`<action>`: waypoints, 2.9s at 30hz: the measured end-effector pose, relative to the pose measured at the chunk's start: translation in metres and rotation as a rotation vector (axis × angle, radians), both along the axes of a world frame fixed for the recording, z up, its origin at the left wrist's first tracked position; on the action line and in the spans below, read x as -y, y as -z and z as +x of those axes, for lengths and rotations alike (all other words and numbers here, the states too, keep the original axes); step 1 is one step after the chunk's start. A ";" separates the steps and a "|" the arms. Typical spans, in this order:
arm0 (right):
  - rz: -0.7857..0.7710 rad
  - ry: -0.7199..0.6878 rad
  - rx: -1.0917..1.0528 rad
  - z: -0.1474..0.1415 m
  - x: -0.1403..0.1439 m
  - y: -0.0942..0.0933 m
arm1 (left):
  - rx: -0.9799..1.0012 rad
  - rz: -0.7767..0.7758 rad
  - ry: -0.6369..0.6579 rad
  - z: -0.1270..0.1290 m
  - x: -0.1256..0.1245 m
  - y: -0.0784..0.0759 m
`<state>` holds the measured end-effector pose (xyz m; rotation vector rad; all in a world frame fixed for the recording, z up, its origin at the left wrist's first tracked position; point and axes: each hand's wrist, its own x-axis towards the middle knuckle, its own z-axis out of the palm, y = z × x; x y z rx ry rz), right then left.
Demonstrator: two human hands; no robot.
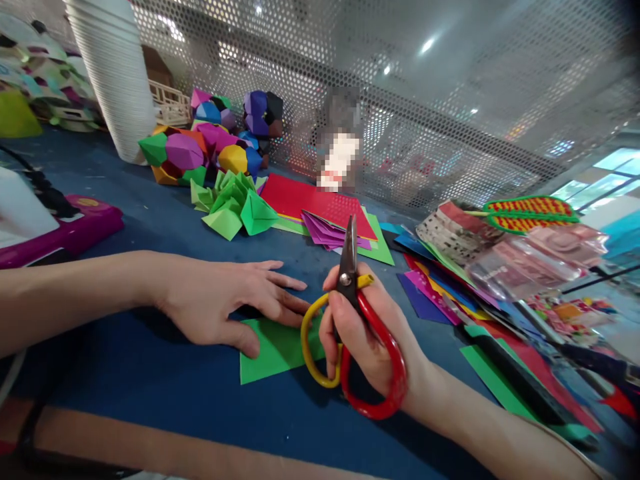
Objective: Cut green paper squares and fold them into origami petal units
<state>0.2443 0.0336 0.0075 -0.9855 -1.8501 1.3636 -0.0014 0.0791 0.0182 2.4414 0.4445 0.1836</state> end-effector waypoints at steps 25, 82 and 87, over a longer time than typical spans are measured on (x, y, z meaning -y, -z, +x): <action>-0.033 0.250 -0.088 0.007 0.011 -0.001 | -0.124 -0.022 0.006 0.001 -0.002 -0.002; 0.518 0.475 1.136 0.118 0.006 -0.019 | 0.005 -0.071 -0.011 -0.006 -0.007 0.006; 0.773 0.412 1.056 0.082 0.023 -0.024 | 0.199 -0.115 -0.104 -0.004 -0.015 0.018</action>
